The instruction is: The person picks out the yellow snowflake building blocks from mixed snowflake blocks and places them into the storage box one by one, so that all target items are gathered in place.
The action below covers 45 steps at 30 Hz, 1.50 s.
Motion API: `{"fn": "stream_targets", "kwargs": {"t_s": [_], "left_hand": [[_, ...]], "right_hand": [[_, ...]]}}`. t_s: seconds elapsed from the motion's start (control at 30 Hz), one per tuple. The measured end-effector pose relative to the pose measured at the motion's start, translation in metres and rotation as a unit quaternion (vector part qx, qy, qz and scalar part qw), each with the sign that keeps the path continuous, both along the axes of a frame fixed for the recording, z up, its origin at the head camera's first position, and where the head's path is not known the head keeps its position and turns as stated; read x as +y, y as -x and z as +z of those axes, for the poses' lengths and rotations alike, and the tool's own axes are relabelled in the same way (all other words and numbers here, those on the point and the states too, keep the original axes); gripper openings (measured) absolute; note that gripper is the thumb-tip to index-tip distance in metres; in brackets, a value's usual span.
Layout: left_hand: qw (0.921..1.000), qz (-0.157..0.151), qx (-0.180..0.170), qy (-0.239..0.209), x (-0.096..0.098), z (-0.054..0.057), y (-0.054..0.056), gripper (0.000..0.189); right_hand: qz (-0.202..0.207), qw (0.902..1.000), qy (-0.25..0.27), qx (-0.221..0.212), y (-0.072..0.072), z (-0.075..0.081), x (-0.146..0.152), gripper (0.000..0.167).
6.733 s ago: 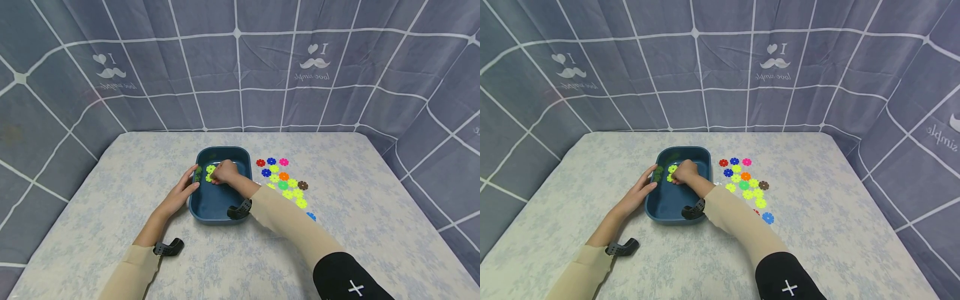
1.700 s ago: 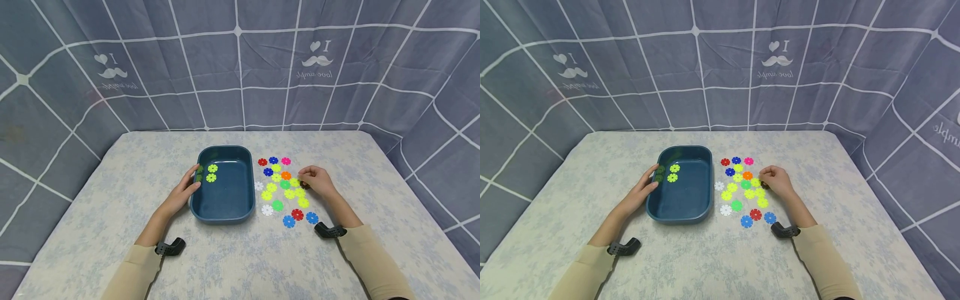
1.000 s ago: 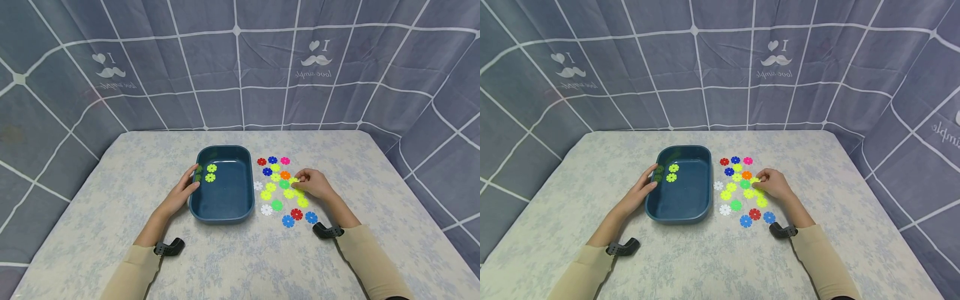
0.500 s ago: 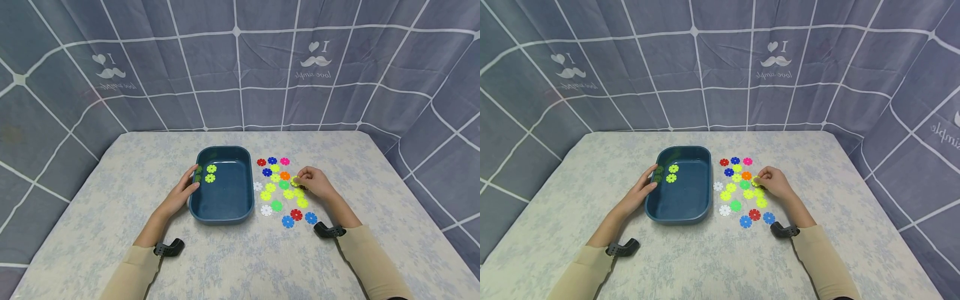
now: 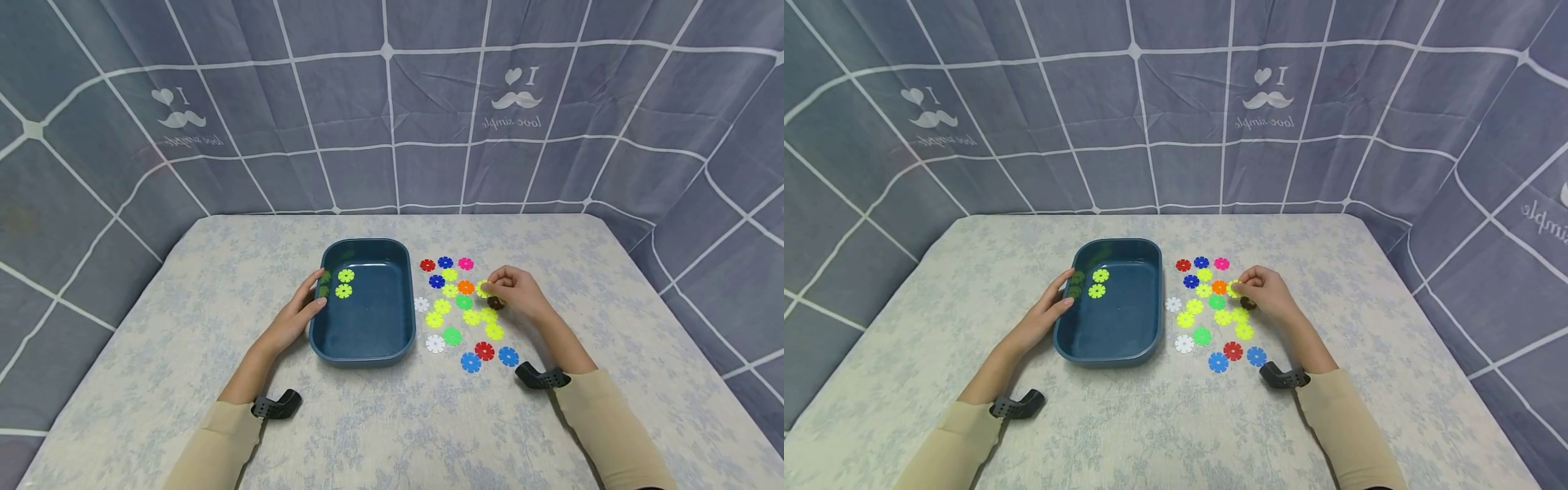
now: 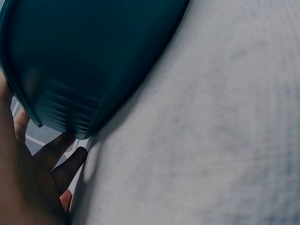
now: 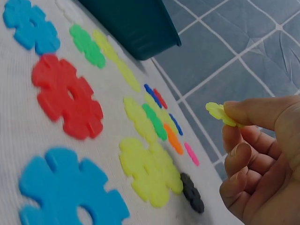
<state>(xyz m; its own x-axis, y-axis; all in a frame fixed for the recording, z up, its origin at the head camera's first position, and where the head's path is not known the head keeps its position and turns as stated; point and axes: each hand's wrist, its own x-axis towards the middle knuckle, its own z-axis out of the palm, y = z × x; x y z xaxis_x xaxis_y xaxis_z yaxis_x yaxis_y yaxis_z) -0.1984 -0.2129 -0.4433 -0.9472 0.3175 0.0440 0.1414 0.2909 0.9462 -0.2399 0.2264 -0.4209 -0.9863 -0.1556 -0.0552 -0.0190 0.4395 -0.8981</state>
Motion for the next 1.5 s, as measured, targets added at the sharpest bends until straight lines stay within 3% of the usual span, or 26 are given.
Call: {"fn": "stream_targets", "kwargs": {"t_s": [0.77,0.87,0.93,1.0,1.1,1.17,1.43,1.5], "left_hand": [[0.9998,0.009,-0.011,0.014,0.001,0.002,-0.001,0.060],[0.9998,0.003,-0.013,0.012,0.005,0.014,-0.006,0.061],[0.9999,0.001,-0.013,0.009,0.004,0.015,-0.006,0.061],[0.9998,0.002,-0.015,0.011,0.004,0.014,-0.006,0.061],[0.9998,0.006,-0.013,0.012,0.000,0.001,0.000,0.061],[0.9998,0.007,-0.014,0.010,0.000,0.001,0.000,0.060],[0.9999,-0.002,-0.009,0.015,0.009,0.032,-0.015,0.061],[0.9998,-0.002,-0.008,0.017,0.010,0.035,-0.016,0.060]], "right_hand": [[0.082,0.9946,0.061,-0.017,-0.010,0.019,-0.041,0.020],[0.090,0.9934,0.070,-0.016,-0.011,0.022,-0.048,0.020],[0.092,0.9930,0.073,-0.014,-0.011,0.024,-0.052,0.019],[0.093,0.9926,0.076,-0.016,-0.011,0.025,-0.057,0.019],[0.100,0.9916,0.080,-0.016,-0.009,0.025,-0.065,0.020],[0.106,0.9910,0.080,-0.016,-0.008,0.025,-0.069,0.020],[0.131,0.9868,0.095,-0.009,-0.007,0.030,-0.085,0.019],[0.138,0.9850,0.103,-0.008,-0.008,0.031,-0.089,0.018]]}}
